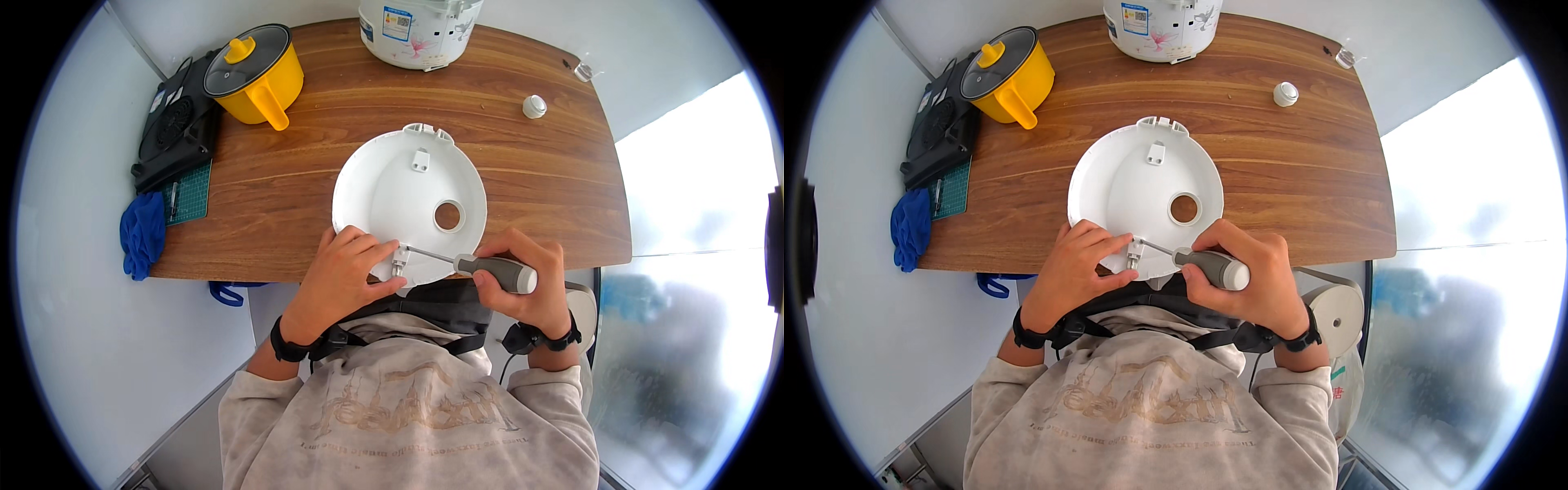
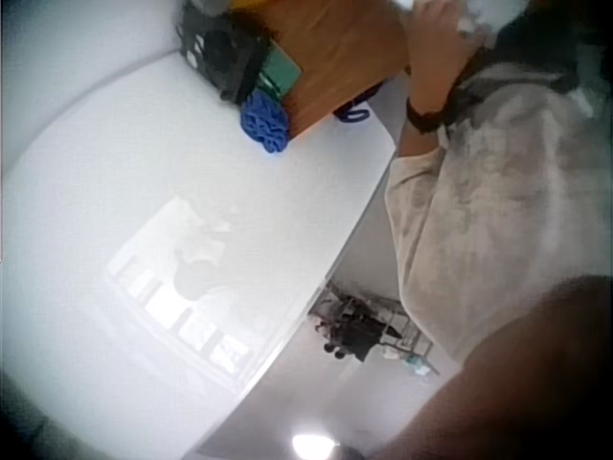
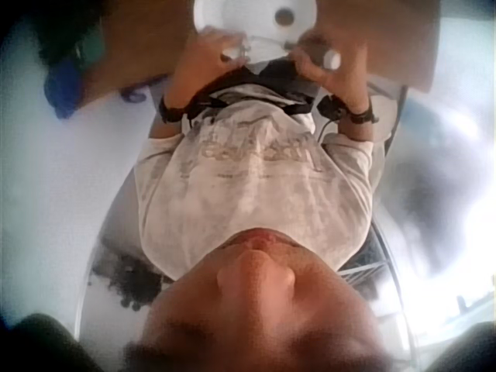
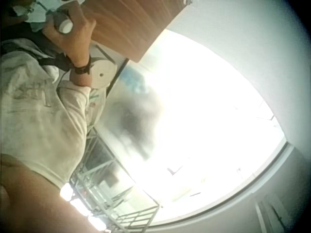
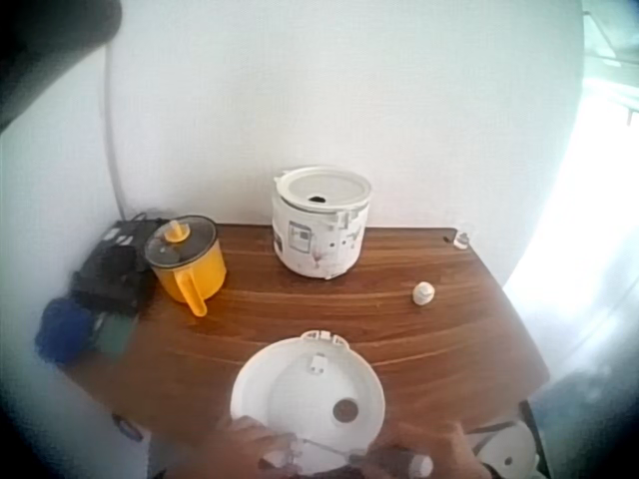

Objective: The person assembles a yellow electric kettle by screwing the base plate onto the kettle body and securing the lid. They then disassemble a white rice cooker lid, removing screws and separating the inner components.

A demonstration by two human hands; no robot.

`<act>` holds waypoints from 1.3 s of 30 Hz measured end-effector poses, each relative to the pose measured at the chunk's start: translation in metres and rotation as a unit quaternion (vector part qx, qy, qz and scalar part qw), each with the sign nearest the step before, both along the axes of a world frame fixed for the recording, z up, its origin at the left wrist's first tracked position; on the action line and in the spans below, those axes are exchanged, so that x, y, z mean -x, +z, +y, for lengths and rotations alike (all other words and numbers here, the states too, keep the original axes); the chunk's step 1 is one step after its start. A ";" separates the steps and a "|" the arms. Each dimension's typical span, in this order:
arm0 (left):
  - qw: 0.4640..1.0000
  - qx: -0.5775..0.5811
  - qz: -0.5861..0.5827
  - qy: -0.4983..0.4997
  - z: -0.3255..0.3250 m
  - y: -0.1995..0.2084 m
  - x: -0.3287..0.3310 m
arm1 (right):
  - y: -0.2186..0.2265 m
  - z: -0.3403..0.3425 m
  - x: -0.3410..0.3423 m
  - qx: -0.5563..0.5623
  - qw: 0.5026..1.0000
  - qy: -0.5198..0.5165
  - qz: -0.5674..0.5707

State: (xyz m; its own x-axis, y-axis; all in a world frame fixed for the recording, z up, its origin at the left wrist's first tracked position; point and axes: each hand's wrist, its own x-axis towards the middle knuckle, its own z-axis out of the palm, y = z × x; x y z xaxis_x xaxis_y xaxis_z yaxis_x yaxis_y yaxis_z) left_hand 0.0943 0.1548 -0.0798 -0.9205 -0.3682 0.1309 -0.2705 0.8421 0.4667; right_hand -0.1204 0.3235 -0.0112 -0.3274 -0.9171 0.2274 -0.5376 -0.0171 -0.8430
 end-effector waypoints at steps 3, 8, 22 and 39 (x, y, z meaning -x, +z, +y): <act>1.000 0.005 0.005 -0.003 -0.001 -0.001 0.000 | 0.004 -0.001 -0.001 -0.027 0.999 -0.008 -0.022; 1.000 0.007 0.014 -0.005 -0.001 -0.001 0.000 | 0.004 -0.006 -0.004 -0.005 0.999 -0.013 0.051; 0.999 -0.013 -0.009 -0.030 -0.015 0.002 -0.001 | 0.019 -0.008 0.002 -0.098 0.994 0.039 -0.002; 0.998 -0.058 -0.004 0.000 -0.015 0.000 -0.001 | 0.018 -0.012 0.004 -0.058 0.995 0.084 0.005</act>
